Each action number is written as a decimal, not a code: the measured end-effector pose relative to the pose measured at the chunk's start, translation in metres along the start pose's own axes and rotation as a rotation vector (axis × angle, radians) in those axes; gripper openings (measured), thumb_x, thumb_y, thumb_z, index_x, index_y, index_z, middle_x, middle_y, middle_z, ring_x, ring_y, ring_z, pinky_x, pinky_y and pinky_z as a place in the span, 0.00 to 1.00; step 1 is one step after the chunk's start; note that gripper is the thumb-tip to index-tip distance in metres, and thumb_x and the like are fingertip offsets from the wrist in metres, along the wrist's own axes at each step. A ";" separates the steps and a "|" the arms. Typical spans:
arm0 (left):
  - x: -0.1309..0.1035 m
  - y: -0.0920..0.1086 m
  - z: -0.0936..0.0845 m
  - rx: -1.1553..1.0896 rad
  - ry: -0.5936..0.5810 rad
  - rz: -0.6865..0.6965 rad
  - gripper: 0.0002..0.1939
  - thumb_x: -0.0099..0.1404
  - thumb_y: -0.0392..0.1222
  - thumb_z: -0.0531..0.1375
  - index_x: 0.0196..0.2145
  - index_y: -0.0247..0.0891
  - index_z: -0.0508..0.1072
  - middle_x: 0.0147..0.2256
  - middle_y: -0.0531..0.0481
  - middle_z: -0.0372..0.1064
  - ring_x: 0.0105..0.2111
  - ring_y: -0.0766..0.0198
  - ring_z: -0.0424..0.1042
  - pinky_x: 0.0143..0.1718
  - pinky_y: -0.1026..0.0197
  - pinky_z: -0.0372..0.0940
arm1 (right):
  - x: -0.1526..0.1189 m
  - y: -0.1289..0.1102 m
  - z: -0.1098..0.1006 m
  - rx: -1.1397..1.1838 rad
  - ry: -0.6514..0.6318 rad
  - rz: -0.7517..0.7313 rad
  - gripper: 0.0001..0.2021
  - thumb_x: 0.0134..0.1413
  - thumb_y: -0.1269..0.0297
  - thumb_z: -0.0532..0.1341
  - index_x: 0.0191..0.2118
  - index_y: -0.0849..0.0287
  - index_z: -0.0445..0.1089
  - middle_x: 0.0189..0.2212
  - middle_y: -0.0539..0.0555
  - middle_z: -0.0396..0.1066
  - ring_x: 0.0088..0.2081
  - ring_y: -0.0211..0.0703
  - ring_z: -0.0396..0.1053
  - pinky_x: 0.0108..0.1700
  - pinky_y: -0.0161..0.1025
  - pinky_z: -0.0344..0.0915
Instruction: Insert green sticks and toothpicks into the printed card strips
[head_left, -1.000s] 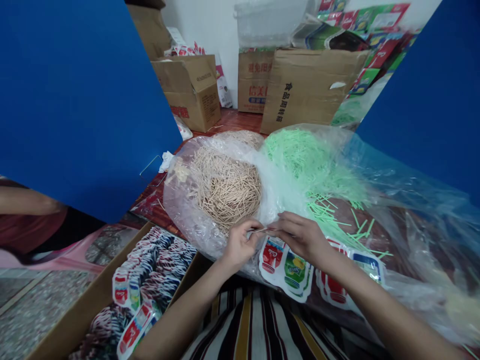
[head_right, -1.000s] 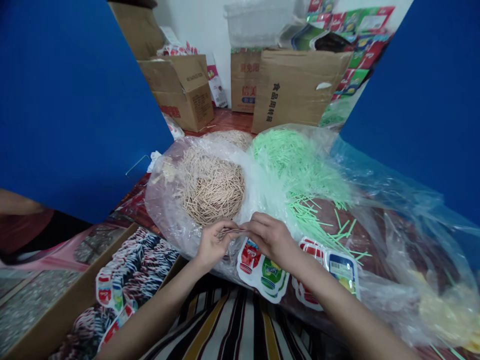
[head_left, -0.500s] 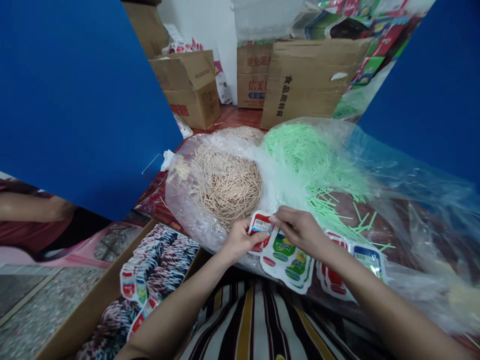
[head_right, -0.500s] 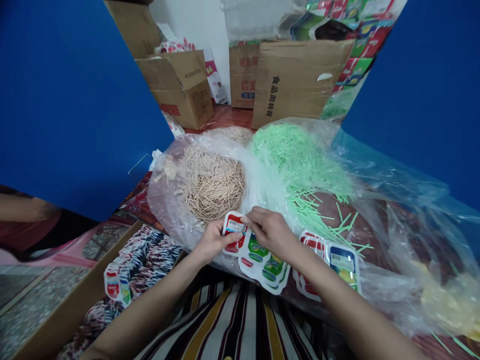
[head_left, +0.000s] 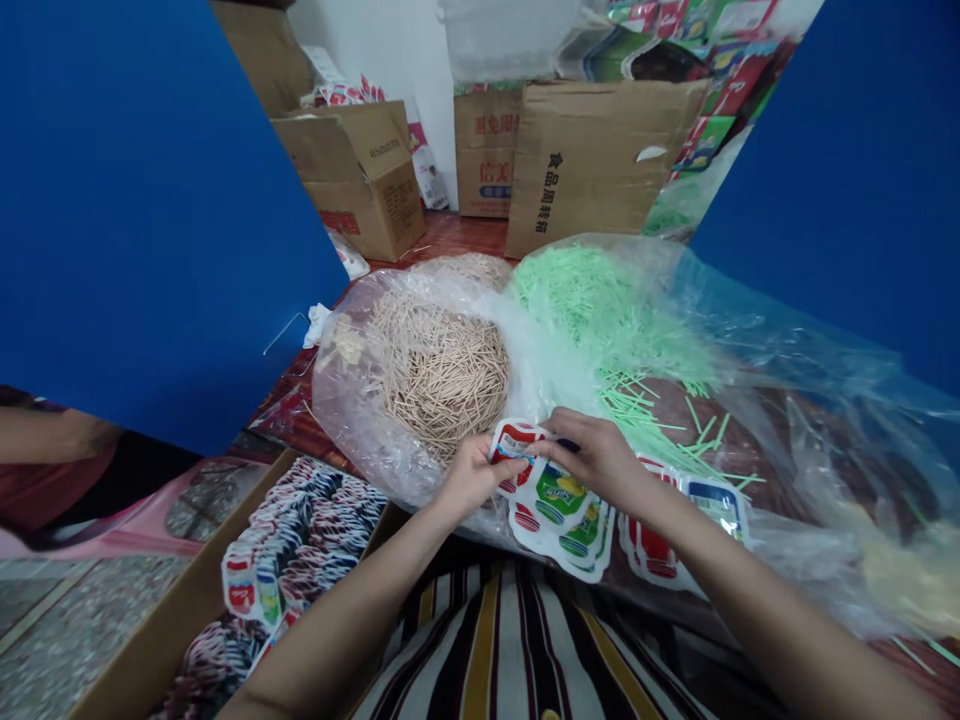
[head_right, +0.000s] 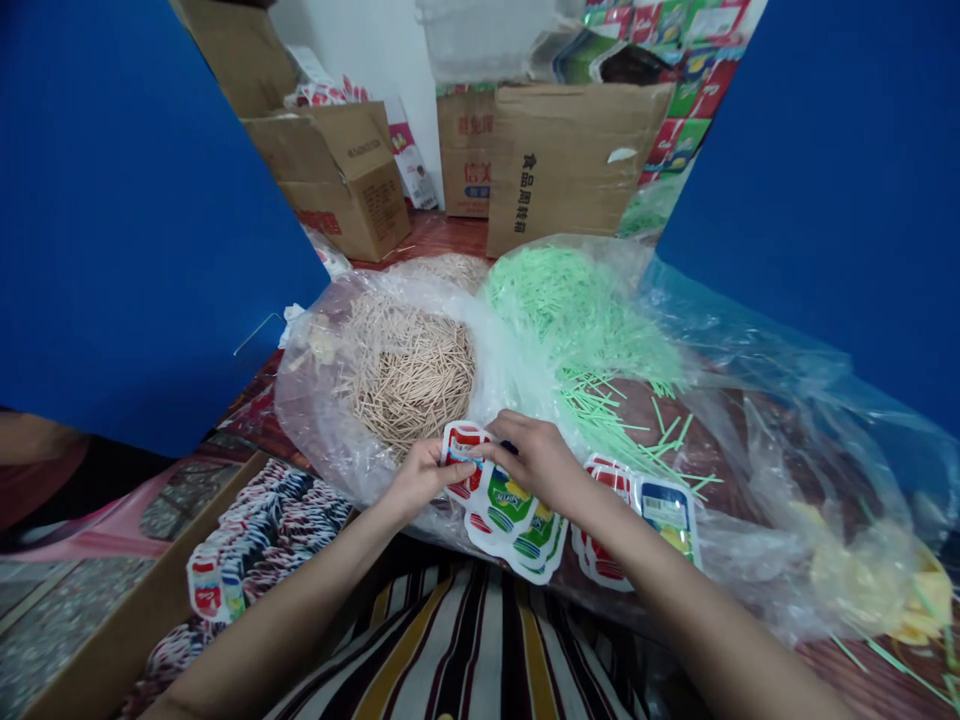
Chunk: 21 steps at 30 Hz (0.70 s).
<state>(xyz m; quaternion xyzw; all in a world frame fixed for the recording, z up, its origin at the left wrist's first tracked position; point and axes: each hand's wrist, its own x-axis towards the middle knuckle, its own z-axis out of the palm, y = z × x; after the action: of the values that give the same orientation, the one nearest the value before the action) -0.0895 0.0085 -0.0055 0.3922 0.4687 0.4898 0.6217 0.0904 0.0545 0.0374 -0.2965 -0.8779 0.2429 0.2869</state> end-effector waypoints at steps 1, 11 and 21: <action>0.000 -0.001 0.000 -0.014 -0.027 -0.035 0.14 0.44 0.44 0.71 0.26 0.31 0.78 0.23 0.48 0.75 0.22 0.64 0.71 0.26 0.63 0.66 | -0.001 0.001 -0.001 0.017 -0.021 0.014 0.12 0.61 0.57 0.55 0.33 0.60 0.68 0.27 0.52 0.65 0.29 0.37 0.65 0.32 0.33 0.59; -0.006 0.000 0.003 0.098 -0.013 0.021 0.13 0.44 0.43 0.70 0.26 0.31 0.77 0.22 0.51 0.73 0.21 0.66 0.68 0.25 0.65 0.65 | -0.011 0.001 -0.004 0.028 0.010 -0.105 0.10 0.62 0.62 0.55 0.36 0.60 0.71 0.26 0.51 0.66 0.28 0.36 0.65 0.31 0.32 0.59; -0.002 -0.002 0.018 0.334 0.041 0.329 0.06 0.51 0.39 0.67 0.27 0.34 0.78 0.26 0.48 0.74 0.27 0.62 0.72 0.31 0.61 0.66 | -0.028 0.006 -0.017 -0.130 0.121 -0.268 0.08 0.62 0.68 0.54 0.39 0.61 0.71 0.24 0.50 0.65 0.25 0.33 0.62 0.26 0.30 0.56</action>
<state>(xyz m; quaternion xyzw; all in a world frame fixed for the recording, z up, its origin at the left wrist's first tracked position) -0.0715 0.0056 -0.0026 0.5508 0.4854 0.5081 0.4504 0.1227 0.0448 0.0356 -0.2089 -0.9045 0.1266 0.3495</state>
